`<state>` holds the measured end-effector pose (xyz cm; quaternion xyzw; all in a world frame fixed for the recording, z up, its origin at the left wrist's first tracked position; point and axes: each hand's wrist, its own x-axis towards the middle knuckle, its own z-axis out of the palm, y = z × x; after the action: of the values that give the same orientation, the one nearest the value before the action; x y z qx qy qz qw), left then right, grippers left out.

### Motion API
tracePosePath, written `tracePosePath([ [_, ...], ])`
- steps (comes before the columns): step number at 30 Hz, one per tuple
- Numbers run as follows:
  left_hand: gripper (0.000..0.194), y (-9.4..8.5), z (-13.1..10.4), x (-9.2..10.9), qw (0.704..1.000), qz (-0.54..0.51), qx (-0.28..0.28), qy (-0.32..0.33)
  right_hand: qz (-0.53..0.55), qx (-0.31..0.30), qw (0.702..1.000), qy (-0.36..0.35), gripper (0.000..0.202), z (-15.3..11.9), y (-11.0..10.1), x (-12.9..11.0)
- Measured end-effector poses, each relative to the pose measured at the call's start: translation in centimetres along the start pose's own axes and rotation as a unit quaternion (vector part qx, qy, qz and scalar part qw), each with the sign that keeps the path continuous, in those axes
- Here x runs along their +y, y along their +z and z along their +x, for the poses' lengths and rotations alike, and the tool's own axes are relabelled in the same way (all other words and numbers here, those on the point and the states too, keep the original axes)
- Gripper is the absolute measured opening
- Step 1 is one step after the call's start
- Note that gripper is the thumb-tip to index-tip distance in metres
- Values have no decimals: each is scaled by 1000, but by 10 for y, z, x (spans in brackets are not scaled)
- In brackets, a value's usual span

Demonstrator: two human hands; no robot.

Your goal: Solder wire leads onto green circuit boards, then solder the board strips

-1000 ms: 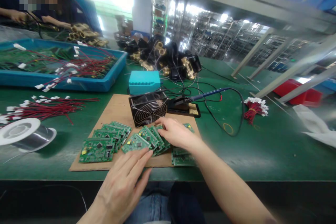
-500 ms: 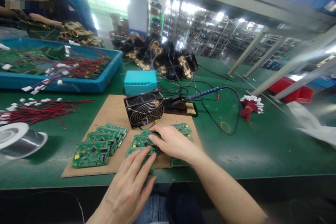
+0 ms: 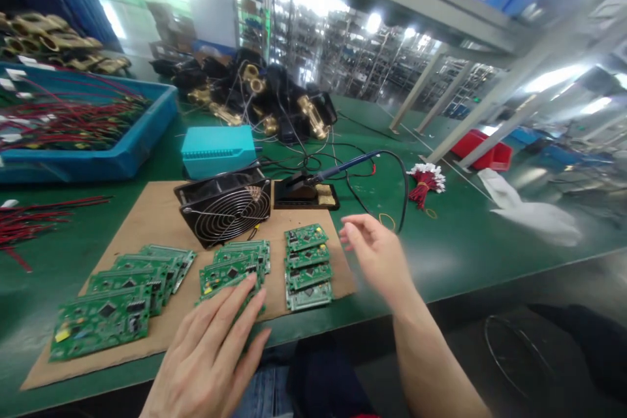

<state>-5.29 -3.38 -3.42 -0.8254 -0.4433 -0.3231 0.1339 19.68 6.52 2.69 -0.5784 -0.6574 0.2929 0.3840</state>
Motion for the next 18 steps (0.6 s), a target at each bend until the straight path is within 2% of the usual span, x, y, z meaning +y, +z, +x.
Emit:
tracePosePath([
  [3,52,6,24,11,999,-30,-22,-1,-19,-38,993,107,28,-26,-8,14],
  [7,69,32,56,20,997,-8,-71,4,14,-127,968,214,36,-56,6,16],
  [10,67,46,68,24,991,5,-131,-4,110,-138,960,217,48,-67,19,16],
  [13,61,46,69,33,981,0,-188,-49,199,-110,952,205,60,-70,23,20],
  [16,60,34,65,44,979,-10,-191,-75,222,-55,954,193,61,-68,17,25],
  [18,56,26,63,52,981,-18,-179,-76,194,-27,965,176,56,-62,10,27],
])
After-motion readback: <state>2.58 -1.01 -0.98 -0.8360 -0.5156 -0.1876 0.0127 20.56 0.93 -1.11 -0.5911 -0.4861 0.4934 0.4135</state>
